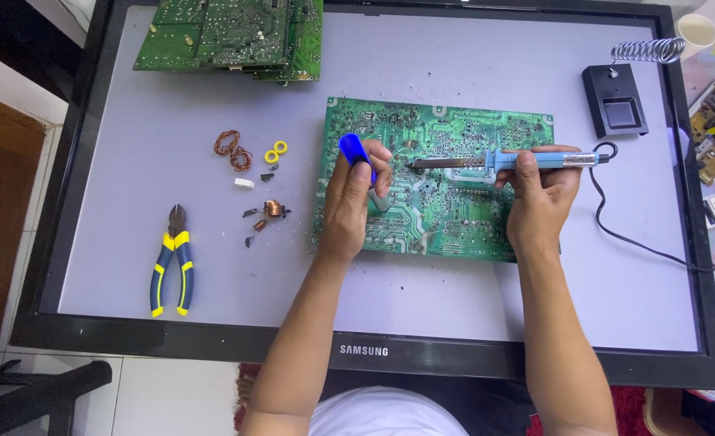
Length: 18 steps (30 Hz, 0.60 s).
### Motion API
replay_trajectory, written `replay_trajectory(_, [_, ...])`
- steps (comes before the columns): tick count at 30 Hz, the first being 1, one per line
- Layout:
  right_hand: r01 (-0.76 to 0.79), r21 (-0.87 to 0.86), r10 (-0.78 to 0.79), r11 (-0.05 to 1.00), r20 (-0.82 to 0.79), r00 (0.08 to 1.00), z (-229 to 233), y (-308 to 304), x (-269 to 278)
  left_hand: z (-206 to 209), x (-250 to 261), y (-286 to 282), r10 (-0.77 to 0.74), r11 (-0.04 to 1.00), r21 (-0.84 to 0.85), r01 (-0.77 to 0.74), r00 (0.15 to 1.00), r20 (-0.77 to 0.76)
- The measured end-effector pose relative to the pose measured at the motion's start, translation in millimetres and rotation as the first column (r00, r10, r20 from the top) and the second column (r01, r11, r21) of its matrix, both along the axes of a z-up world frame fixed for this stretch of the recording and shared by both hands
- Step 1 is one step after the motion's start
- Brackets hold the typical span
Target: Using a soldering iron to melt solder and a manual desoldering pump to remove it from a printed circuit board.
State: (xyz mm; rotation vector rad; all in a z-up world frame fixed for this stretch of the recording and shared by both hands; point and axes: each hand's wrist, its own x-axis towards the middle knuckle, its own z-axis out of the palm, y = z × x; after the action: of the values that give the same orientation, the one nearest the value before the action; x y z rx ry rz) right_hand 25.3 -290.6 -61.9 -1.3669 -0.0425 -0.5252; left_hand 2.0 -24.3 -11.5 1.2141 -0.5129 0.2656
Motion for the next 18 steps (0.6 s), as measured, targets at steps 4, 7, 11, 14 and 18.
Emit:
replay_trajectory(4, [0.005,-0.003,-0.005,1.000,0.005,1.000,0.6,0.2,-0.9,-8.7,0.7,1.4,0.006,0.999,-0.035,-0.007,0.999,-0.034])
replay_trajectory(7, [0.010,-0.001,-0.009,1.000,0.015,1.000,-3.2,-3.2,1.3,-9.3,1.2,1.4,0.018,0.997,-0.072,-0.022,0.998,-0.060])
replay_trajectory(11, [0.007,-0.006,-0.007,1.000,0.010,1.000,-2.9,0.3,-0.2,-8.2,-1.3,0.9,0.021,0.994,-0.109,-0.028,0.997,-0.069])
replay_trajectory(14, [0.015,-0.004,-0.015,1.000,0.014,1.000,-1.1,-0.8,-0.9,-8.1,-2.0,0.7,0.027,0.990,-0.133,-0.036,0.997,-0.067])
replay_trajectory(18, [0.026,0.000,-0.026,1.000,0.014,1.000,-4.9,0.1,-0.9,-7.3,-2.9,0.7,0.037,0.986,-0.158,-0.047,0.997,-0.068])
